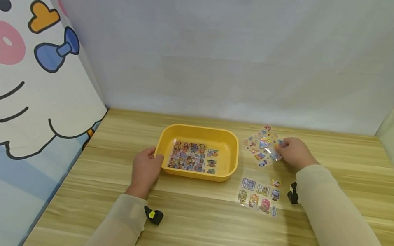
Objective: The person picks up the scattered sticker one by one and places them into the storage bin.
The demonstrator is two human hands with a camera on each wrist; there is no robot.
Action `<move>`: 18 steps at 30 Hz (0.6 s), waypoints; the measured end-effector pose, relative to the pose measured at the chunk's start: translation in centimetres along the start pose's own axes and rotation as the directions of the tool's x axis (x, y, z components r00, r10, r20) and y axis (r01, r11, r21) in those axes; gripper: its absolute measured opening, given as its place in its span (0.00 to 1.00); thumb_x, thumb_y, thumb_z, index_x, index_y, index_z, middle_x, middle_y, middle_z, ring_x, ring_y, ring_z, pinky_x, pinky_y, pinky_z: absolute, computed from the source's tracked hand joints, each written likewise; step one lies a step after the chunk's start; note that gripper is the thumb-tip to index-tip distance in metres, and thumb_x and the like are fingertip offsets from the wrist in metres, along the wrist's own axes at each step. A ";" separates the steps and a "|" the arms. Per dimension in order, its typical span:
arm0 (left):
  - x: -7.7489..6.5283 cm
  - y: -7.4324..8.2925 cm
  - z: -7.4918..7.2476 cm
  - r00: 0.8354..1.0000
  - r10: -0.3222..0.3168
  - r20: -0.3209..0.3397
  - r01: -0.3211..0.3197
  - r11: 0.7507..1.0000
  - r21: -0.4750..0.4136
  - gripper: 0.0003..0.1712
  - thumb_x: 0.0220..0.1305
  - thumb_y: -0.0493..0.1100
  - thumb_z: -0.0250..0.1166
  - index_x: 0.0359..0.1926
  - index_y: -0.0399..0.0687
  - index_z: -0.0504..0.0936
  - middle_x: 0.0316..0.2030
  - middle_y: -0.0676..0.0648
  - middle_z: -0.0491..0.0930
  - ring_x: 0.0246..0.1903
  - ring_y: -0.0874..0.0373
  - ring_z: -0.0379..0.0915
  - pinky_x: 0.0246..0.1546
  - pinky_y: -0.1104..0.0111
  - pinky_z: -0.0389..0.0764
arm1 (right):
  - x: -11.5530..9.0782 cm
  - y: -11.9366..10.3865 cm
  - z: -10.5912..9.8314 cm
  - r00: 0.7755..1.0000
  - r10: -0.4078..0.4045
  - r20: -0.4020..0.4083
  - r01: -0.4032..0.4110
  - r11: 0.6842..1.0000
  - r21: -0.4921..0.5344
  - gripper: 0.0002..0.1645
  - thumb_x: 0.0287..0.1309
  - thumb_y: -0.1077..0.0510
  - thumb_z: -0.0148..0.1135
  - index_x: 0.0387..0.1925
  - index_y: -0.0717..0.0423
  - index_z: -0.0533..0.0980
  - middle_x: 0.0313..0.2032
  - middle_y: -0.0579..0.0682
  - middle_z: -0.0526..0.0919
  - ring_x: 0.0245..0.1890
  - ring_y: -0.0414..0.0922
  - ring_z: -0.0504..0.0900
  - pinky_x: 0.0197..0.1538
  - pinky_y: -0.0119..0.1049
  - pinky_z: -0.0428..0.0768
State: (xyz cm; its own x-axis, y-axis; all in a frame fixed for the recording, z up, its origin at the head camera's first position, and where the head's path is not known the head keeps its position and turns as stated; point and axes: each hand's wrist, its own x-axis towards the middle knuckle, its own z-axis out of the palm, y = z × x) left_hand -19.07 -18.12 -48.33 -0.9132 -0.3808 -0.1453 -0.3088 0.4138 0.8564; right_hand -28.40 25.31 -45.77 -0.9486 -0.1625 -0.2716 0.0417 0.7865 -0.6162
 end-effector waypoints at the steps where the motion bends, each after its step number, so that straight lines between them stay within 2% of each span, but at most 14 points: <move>1: 0.0 0.0 0.0 1.000 -0.001 0.001 0.001 1.000 0.000 0.24 0.65 0.42 0.58 0.60 0.39 0.83 0.22 0.49 0.71 0.19 0.59 0.62 0.18 0.70 0.63 | -0.1 0.0 0.0 1.000 -0.002 0.004 0.002 1.000 0.008 0.18 0.76 0.57 0.53 0.26 0.58 0.71 0.24 0.51 0.74 0.24 0.46 0.69 0.31 0.41 0.70; 5: 0.1 -0.1 0.0 1.000 -0.002 0.002 0.002 1.000 -0.005 0.25 0.65 0.42 0.58 0.60 0.39 0.82 0.22 0.49 0.72 0.19 0.59 0.63 0.19 0.70 0.64 | -0.1 0.0 -0.1 1.000 -0.021 0.003 0.021 0.999 0.029 0.20 0.77 0.56 0.52 0.27 0.60 0.74 0.24 0.52 0.74 0.25 0.47 0.68 0.33 0.42 0.69; 10: 0.1 -0.2 0.0 1.000 -0.002 0.001 0.002 1.000 -0.007 0.25 0.65 0.42 0.58 0.61 0.39 0.82 0.22 0.49 0.71 0.19 0.59 0.62 0.18 0.70 0.63 | -0.1 0.3 0.0 1.000 0.000 -0.031 0.002 0.997 0.077 0.15 0.74 0.55 0.58 0.38 0.64 0.81 0.32 0.53 0.80 0.32 0.48 0.72 0.36 0.42 0.70; 15: 0.2 -0.3 0.1 1.000 -0.004 0.006 0.004 1.000 0.001 0.25 0.66 0.42 0.58 0.61 0.39 0.82 0.22 0.49 0.71 0.19 0.59 0.62 0.19 0.70 0.64 | -0.2 0.4 -0.1 0.998 0.056 -0.012 -0.052 0.980 0.194 0.17 0.73 0.56 0.60 0.47 0.69 0.81 0.34 0.53 0.85 0.32 0.47 0.79 0.35 0.37 0.77; 18: 0.1 -0.2 0.1 1.000 -0.006 0.004 0.006 1.000 -0.001 0.25 0.65 0.42 0.58 0.61 0.39 0.82 0.22 0.49 0.71 0.19 0.59 0.62 0.19 0.70 0.64 | -0.4 0.3 -0.1 0.997 0.080 0.004 -0.078 0.957 0.280 0.17 0.74 0.57 0.60 0.49 0.71 0.80 0.34 0.52 0.85 0.33 0.45 0.82 0.36 0.36 0.81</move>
State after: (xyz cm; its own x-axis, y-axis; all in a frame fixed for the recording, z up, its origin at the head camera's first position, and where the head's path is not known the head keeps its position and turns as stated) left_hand -19.13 -18.12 -48.58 -0.9125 -0.3797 -0.1521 -0.3136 0.4110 0.8560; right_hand -28.07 25.70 -45.77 -0.9410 -0.1013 -0.3229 0.2017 0.5983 -0.7755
